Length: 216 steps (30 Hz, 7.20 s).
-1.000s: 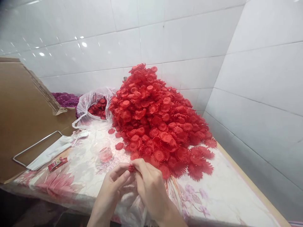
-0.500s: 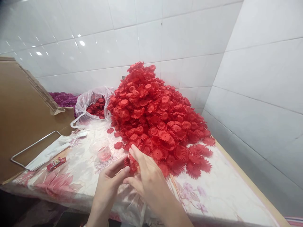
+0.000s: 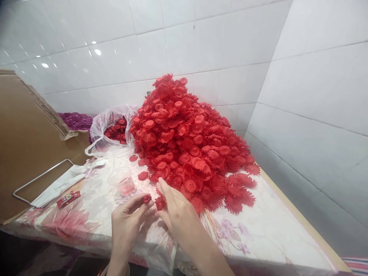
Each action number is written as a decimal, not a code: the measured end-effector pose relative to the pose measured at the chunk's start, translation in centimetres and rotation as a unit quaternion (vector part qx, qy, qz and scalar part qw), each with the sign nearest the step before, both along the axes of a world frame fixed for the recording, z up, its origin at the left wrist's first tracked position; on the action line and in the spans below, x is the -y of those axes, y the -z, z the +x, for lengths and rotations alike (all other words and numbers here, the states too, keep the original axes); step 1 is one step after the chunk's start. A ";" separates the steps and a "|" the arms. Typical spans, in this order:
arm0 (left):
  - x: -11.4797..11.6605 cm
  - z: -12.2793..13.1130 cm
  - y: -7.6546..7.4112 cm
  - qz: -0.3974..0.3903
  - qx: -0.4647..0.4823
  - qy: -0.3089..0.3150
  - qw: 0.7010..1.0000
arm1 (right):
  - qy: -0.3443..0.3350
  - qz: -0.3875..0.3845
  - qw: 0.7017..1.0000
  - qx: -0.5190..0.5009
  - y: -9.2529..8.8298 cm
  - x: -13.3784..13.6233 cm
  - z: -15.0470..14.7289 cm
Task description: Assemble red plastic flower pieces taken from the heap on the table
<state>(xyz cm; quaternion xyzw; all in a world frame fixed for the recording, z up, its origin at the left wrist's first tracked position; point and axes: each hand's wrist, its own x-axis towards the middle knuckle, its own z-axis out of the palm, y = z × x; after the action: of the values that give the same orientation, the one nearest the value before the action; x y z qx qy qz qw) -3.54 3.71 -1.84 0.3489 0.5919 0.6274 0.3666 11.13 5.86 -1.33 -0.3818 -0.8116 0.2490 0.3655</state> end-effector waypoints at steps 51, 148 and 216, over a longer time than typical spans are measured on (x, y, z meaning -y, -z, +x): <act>0.3 0.0 -0.9 -0.024 0.167 0.219 0.961 | -0.050 0.096 0.983 -0.145 -0.4 -0.3 0.4; 0.8 1.1 -2.1 -0.046 0.259 0.212 0.941 | -0.083 0.092 0.978 -0.170 -1.4 0.3 1.9; 2.4 1.6 -2.3 0.058 0.126 0.243 0.960 | -0.044 -0.335 0.862 -0.379 -3.4 1.6 2.0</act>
<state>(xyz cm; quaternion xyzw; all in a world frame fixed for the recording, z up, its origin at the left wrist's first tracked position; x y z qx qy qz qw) -1.93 1.31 0.47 0.4208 0.4006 0.5917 0.5589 13.15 4.23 2.12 -0.3211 -0.4944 0.6474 0.4831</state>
